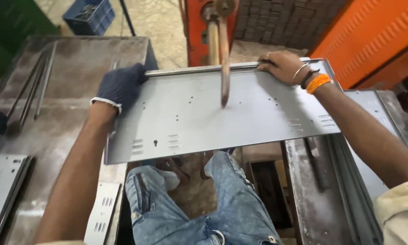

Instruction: Spot welding metal rails and components onto large metal panels using a stationary welding machine.

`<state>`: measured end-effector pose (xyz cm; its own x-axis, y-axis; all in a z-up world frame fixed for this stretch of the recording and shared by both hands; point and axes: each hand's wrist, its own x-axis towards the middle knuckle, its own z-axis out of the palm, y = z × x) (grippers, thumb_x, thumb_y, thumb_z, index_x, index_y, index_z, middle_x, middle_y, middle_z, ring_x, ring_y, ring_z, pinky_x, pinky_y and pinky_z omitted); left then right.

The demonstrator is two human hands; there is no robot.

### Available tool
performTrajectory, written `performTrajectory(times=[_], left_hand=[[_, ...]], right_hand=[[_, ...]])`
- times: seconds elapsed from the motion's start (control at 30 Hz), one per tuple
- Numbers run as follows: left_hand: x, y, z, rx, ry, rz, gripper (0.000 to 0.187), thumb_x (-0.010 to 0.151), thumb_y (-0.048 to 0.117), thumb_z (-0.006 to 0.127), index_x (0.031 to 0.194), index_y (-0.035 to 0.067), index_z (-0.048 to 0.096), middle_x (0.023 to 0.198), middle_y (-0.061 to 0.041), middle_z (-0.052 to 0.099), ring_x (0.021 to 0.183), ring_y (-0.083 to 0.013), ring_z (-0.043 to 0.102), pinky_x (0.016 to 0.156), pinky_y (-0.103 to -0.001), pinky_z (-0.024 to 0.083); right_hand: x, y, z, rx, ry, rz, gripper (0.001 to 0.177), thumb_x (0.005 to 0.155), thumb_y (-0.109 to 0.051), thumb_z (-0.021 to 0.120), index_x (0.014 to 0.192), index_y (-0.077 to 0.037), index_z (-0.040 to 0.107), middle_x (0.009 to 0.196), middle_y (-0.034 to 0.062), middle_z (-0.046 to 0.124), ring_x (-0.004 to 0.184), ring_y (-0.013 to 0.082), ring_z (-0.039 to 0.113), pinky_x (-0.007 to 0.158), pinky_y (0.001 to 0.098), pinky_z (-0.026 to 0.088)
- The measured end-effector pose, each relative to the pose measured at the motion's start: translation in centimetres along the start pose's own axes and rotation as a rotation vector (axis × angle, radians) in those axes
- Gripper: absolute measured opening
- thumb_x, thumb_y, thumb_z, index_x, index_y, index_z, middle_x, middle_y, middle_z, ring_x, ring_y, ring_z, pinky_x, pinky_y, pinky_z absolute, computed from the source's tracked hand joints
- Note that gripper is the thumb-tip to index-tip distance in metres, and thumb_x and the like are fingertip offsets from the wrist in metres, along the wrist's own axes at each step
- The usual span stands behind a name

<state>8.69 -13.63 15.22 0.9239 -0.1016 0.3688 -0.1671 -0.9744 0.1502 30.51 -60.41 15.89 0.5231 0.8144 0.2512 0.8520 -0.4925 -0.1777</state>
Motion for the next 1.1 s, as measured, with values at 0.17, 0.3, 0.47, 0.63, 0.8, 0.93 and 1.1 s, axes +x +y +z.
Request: performTrajectory(times=[0.17, 0.3, 0.47, 0.63, 0.8, 0.93, 1.1], left_hand=[[-0.1, 1.0, -0.5, -0.014, -0.073, -0.115, 0.013, 0.096, 0.019, 0.06, 0.106, 0.014, 0.066, 0.092, -0.022, 0.072, 0.087, -0.045, 0.069, 0.074, -0.057, 0.051], [0.0, 1.2, -0.6, -0.013, -0.077, -0.134, 0.014, 0.097, 0.021, 0.06, 0.107, 0.014, 0.067, 0.094, -0.023, 0.071, 0.089, -0.0461, 0.067, 0.075, -0.058, 0.05], [-0.1, 1.0, -0.5, -0.013, -0.113, -0.161, 0.016, 0.094, 0.02, 0.06, 0.107, 0.014, 0.068, 0.096, -0.021, 0.072, 0.091, -0.0447, 0.069, 0.076, -0.057, 0.052], [-0.2, 1.1, -0.6, 0.016, -0.113, -0.162, 0.016, 0.097, 0.021, 0.06, 0.108, 0.013, 0.068, 0.097, -0.022, 0.072, 0.093, -0.0448, 0.069, 0.079, -0.057, 0.052], [0.0, 0.6, -0.2, 0.016, -0.063, -0.122, 0.02, 0.095, 0.019, 0.061, 0.113, 0.013, 0.068, 0.099, -0.024, 0.072, 0.093, -0.0455, 0.068, 0.08, -0.057, 0.052], [0.3, 1.0, -0.8, 0.026, -0.103, -0.153, 0.019, 0.095, 0.018, 0.06, 0.112, 0.013, 0.068, 0.1, -0.023, 0.073, 0.094, -0.045, 0.069, 0.08, -0.057, 0.052], [-0.3, 1.8, -1.0, 0.003, -0.141, -0.232, 0.02, 0.098, 0.019, 0.059, 0.115, 0.015, 0.068, 0.102, -0.024, 0.072, 0.096, -0.0461, 0.067, 0.081, -0.057, 0.051]], right_hand=[[-5.4, 4.0, -4.2, -0.13, -0.039, 0.203, 0.036, 0.105, -0.036, 0.059, 0.114, -0.003, 0.07, 0.1, 0.0207, 0.072, 0.095, 0.041, 0.068, 0.082, 0.0502, 0.053], [-7.6, 5.9, -4.7, -0.094, -0.061, 0.403, 0.039, 0.109, -0.038, 0.057, 0.115, 0.0, 0.064, 0.093, 0.0235, 0.07, 0.089, 0.0411, 0.069, 0.08, 0.0506, 0.052], [-6.9, 5.5, -4.4, -0.078, -0.022, 0.376, 0.037, 0.105, -0.037, 0.058, 0.114, -0.001, 0.063, 0.096, 0.025, 0.07, 0.091, 0.0447, 0.068, 0.078, 0.0524, 0.052], [-6.7, 4.9, -3.9, -0.199, -0.071, 0.434, 0.035, 0.111, -0.036, 0.054, 0.114, -0.001, 0.054, 0.097, 0.0292, 0.07, 0.094, 0.0478, 0.067, 0.079, 0.0551, 0.05], [-7.0, 5.6, -3.2, -0.17, -0.049, 0.411, 0.034, 0.111, -0.034, 0.05, 0.113, 0.0, 0.052, 0.104, 0.0299, 0.07, 0.098, 0.0499, 0.066, 0.081, 0.0568, 0.051], [-7.1, 2.5, -5.1, -0.159, -0.086, 0.52, 0.036, 0.108, -0.036, 0.049, 0.126, -0.005, 0.053, 0.103, 0.0301, 0.07, 0.099, 0.0497, 0.066, 0.082, 0.0583, 0.05], [-8.7, 1.4, -4.9, -0.146, -0.181, 0.545, 0.035, 0.111, -0.036, 0.042, 0.13, -0.012, 0.059, 0.105, 0.0217, 0.072, 0.094, 0.0399, 0.071, 0.08, 0.0539, 0.054]])
